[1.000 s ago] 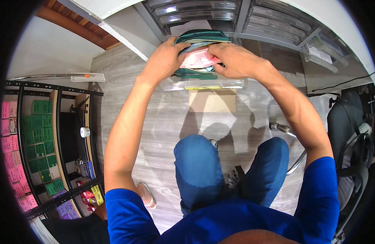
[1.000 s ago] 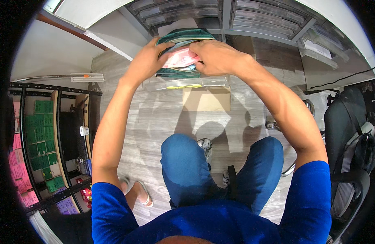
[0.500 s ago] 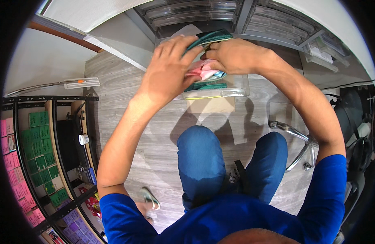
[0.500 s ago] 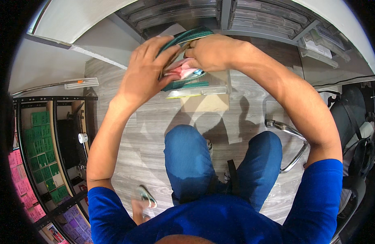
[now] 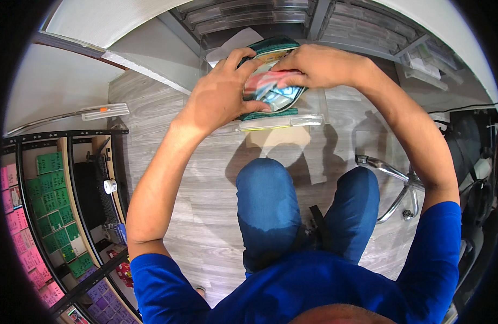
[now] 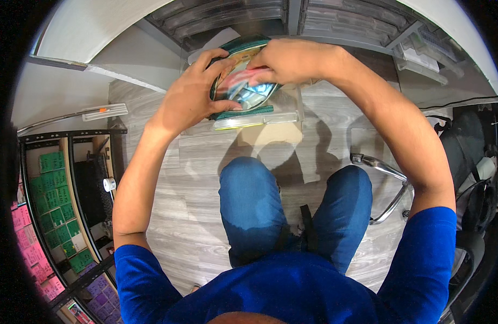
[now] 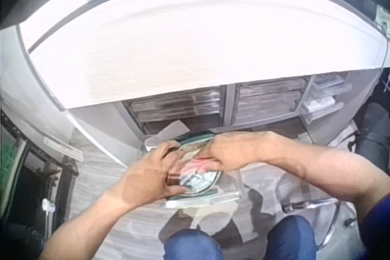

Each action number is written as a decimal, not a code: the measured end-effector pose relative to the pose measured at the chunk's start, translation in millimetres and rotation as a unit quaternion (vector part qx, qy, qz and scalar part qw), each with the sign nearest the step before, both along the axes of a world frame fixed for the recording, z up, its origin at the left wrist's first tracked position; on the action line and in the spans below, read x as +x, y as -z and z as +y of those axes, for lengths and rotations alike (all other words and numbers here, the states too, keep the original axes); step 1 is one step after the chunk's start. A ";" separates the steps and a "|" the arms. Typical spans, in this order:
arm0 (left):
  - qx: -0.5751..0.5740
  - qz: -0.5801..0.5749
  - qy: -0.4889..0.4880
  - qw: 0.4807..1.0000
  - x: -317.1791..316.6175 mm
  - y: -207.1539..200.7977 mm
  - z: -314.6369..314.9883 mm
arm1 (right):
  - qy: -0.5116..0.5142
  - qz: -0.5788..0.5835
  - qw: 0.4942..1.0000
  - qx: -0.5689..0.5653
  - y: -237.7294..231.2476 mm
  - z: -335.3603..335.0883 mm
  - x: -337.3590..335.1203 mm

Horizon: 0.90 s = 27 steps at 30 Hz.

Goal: The person opens a cash drawer, counts banknotes, and places them into a wallet. They then interact with a customer at the counter, handling more cash and a small box. Finally, they place several boxed items onto a display shelf.

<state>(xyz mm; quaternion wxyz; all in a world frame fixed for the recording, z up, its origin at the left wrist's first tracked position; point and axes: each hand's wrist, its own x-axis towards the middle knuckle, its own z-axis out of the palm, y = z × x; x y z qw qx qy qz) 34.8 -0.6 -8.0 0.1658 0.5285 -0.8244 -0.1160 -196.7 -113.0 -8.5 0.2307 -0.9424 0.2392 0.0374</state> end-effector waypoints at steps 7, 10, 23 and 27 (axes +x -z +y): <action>0.039 0.043 0.029 0.998 7.2 0.4 -4.0 | 0.057 0.017 0.996 0.073 -5.4 -12.3 -0.7; 0.071 0.051 0.015 0.996 6.3 -3.4 -2.6 | 0.049 0.017 0.995 0.084 -4.5 -9.6 -2.6; -0.018 -0.018 -0.005 1.000 -1.7 5.4 -5.0 | 0.024 -0.064 0.996 -0.060 28.8 8.7 -1.1; -0.006 -0.012 0.011 1.000 2.8 2.2 -1.2 | 0.054 -0.055 0.996 -0.052 23.9 4.0 -1.9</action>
